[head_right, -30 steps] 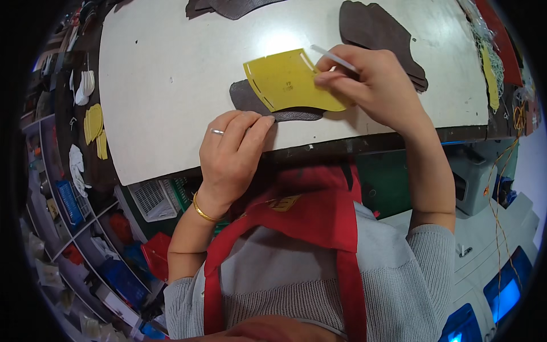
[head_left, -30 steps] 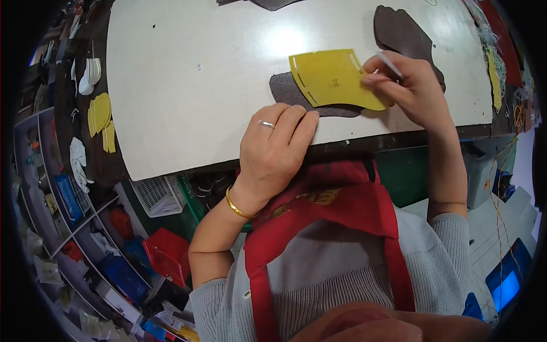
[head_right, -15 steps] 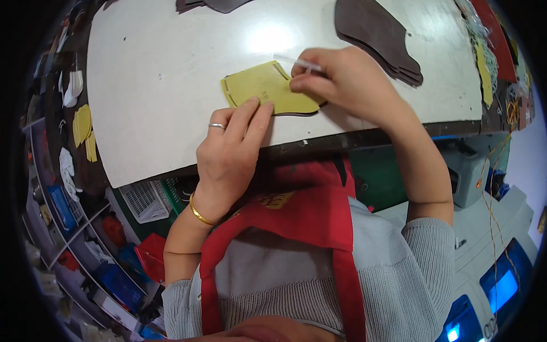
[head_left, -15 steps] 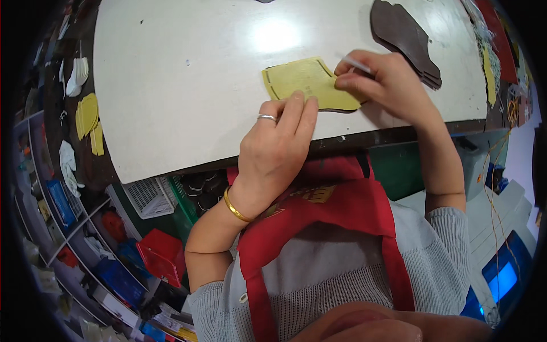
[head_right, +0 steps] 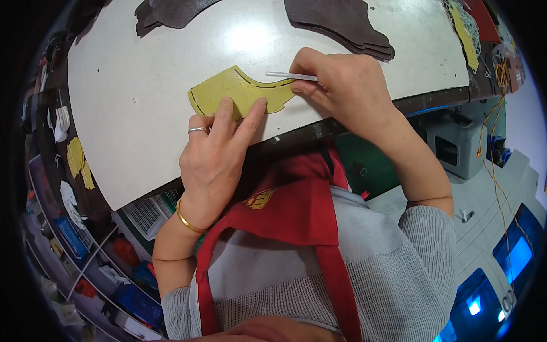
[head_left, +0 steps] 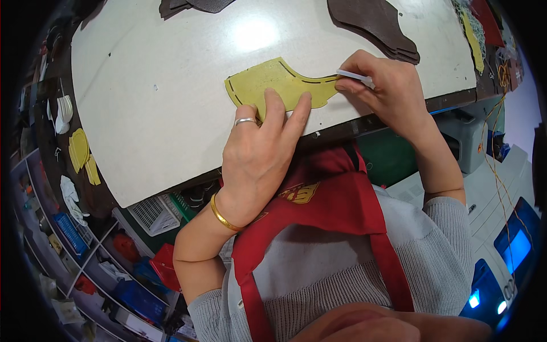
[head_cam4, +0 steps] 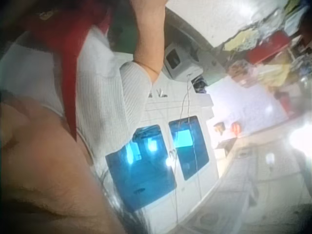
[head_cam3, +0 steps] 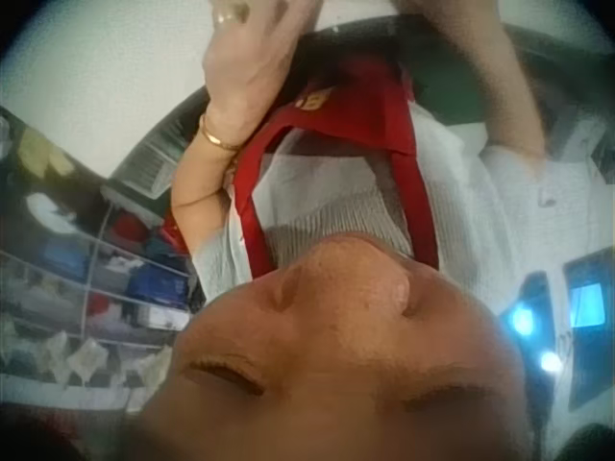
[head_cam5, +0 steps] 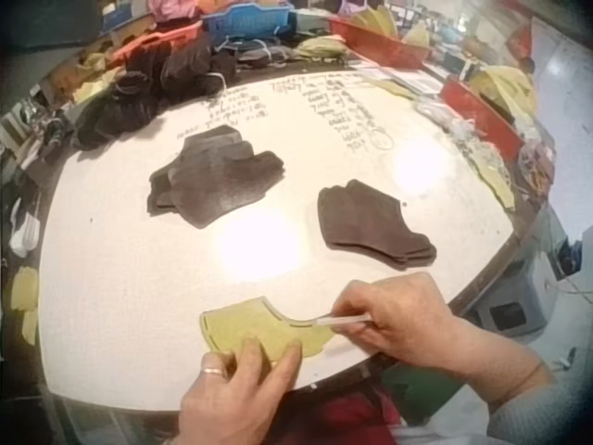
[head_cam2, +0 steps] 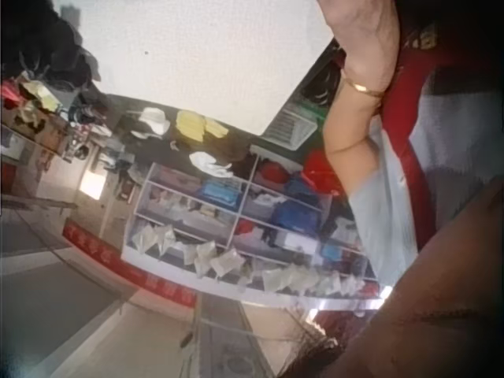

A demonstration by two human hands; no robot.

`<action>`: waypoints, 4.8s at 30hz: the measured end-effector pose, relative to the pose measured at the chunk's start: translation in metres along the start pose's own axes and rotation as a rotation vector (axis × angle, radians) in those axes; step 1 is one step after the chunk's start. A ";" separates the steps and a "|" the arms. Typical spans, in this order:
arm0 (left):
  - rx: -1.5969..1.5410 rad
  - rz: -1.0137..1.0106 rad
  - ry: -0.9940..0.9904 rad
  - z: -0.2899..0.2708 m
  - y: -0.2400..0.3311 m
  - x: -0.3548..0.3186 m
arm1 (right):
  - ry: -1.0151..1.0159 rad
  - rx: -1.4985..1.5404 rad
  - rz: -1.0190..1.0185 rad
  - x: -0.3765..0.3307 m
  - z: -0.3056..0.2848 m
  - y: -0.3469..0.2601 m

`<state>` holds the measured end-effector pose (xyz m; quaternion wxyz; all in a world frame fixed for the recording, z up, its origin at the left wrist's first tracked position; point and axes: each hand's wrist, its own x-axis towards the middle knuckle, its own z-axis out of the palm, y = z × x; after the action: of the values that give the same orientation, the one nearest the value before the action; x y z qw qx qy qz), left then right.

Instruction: The person unfastens a bundle of shoe components, marks guidelines onto each piece using a stencil and a marking pen, and then gathers and secures the stack with a plastic tie.

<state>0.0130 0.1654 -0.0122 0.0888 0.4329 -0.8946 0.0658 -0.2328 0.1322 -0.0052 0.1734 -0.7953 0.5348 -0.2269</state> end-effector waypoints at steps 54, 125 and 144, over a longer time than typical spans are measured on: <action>-0.107 -0.071 0.102 0.003 0.005 0.027 | -0.099 0.304 0.135 0.050 0.000 -0.009; 0.078 0.117 0.141 0.012 -0.033 0.005 | -0.134 0.182 0.295 0.011 -0.006 -0.015; -0.235 -0.037 0.225 0.020 0.010 -0.007 | -0.219 0.284 -0.209 0.091 0.040 -0.056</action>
<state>0.0076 0.1732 -0.0336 0.2397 0.4257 -0.8725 0.0070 -0.1389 0.0698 0.0064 0.3164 -0.8339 0.3899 -0.2291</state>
